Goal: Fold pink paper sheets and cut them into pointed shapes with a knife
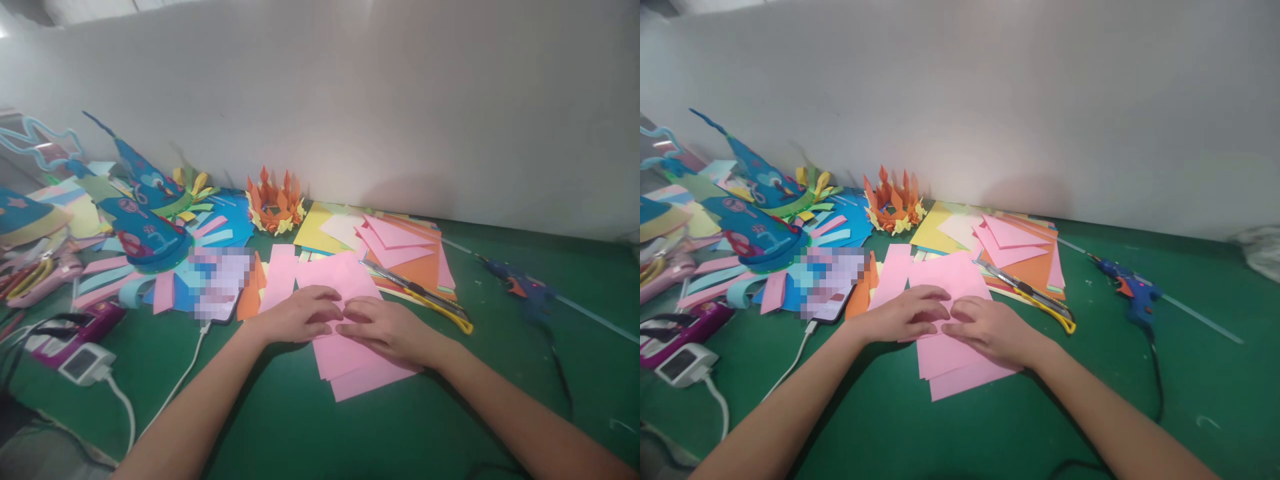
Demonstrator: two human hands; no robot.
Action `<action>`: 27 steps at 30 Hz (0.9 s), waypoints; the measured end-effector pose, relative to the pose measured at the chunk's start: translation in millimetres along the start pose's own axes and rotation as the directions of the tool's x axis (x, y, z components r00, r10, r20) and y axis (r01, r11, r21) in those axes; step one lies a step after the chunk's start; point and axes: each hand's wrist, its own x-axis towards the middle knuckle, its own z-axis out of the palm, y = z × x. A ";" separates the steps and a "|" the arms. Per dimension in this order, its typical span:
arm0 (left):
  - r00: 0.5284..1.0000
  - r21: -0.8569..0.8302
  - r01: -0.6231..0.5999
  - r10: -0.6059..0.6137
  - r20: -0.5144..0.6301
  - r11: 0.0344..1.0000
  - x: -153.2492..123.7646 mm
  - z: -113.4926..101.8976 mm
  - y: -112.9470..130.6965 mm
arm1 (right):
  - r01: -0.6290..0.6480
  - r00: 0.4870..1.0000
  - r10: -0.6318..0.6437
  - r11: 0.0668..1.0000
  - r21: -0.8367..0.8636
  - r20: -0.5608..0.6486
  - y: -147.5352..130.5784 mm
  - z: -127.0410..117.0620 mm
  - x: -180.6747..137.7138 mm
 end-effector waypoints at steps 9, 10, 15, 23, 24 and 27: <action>1.000 0.006 -0.002 0.002 0.007 1.000 -0.2 -0.1 -1.1 | 0.010 1.000 -0.010 1.000 0.001 -0.006 1.2 -1.0 0.0; 1.000 0.007 -0.001 0.001 0.008 1.000 -0.4 -0.5 -0.5 | 0.013 1.000 -0.013 1.000 0.003 -0.008 1.1 -1.3 0.2; 1.000 0.005 0.001 -0.001 0.003 1.000 -0.6 -1.1 1.4 | 0.011 1.000 -0.011 1.000 0.010 -0.008 0.2 -1.8 0.7; 1.000 0.016 -0.004 0.004 0.007 1.000 -0.3 0.9 -0.2 | 0.000 1.000 0.000 0.998 0.070 -0.010 2.0 -3.9 -0.6; 1.000 0.014 -0.003 0.002 0.009 1.000 -0.5 1.0 -0.5 | 0.005 1.000 -0.003 0.996 0.092 -0.019 2.5 -4.6 -1.0; 1.000 0.014 0.007 -0.007 0.018 1.000 -0.9 0.9 -0.9 | 0.009 0.999 -0.004 0.989 0.148 -0.033 4.4 -6.5 -2.9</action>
